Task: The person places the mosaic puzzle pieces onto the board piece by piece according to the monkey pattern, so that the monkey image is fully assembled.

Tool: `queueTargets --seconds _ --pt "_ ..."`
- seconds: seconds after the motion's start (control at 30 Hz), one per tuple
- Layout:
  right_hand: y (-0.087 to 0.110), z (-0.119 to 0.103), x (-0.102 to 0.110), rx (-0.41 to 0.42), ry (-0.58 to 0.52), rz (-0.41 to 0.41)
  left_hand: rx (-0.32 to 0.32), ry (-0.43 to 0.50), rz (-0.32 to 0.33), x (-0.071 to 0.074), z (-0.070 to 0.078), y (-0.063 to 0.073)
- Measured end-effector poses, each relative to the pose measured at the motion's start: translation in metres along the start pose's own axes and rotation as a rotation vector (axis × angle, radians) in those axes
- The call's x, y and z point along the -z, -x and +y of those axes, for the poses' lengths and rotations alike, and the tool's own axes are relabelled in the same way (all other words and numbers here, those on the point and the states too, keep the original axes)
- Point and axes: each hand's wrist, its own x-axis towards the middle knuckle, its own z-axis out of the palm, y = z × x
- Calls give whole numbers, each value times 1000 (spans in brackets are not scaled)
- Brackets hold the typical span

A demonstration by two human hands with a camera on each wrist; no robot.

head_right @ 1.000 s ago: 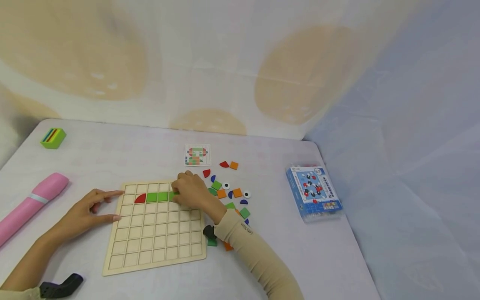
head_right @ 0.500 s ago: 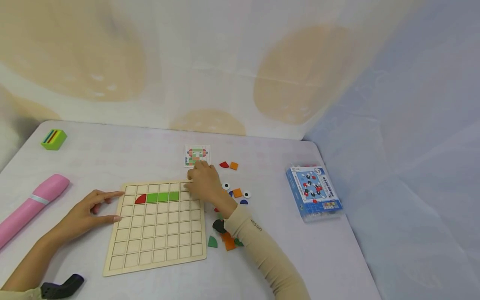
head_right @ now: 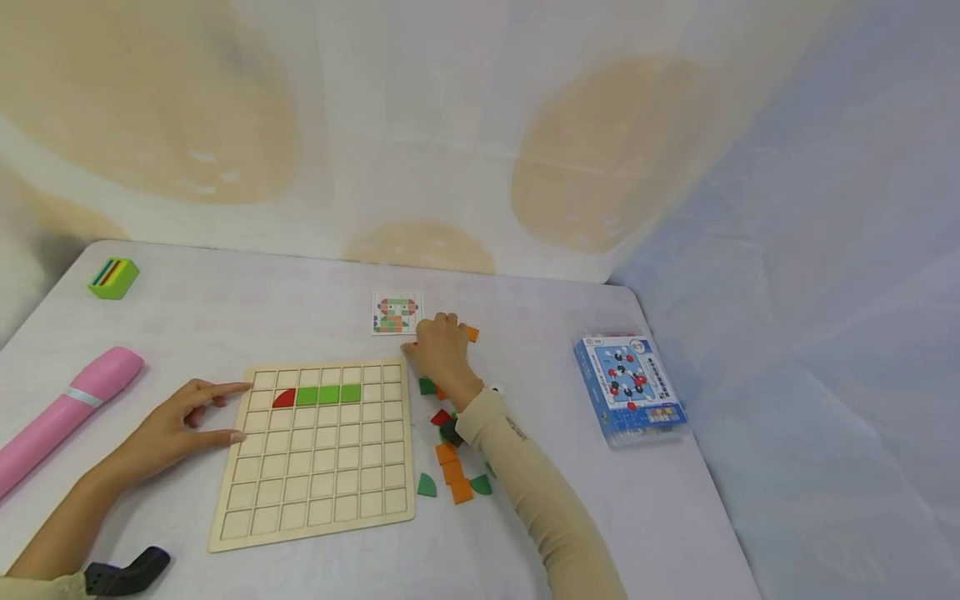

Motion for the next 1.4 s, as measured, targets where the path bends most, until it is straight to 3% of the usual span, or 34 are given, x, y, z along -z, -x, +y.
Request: queueTargets --seconds 0.43,0.67,0.9,1.03,1.17,1.27,1.4 --pt "-5 -1 1 -71 -114 -41 2 -1 2 1 2 1" --pt "-7 -4 -2 -57 -53 -42 6 8 1 -2 0 3" --pt "-6 -1 -2 -53 -147 -37 12 2 3 -2 0 3" --pt "5 -1 3 26 -238 -8 16 1 -5 -4 -1 1" --pt "21 -9 10 185 -284 -13 21 -6 -8 -2 0 1" --pt "29 -19 11 272 -268 -46 27 -6 -8 0 1 0" --pt "36 -30 7 329 -201 -77 34 0 -15 1 1 0"
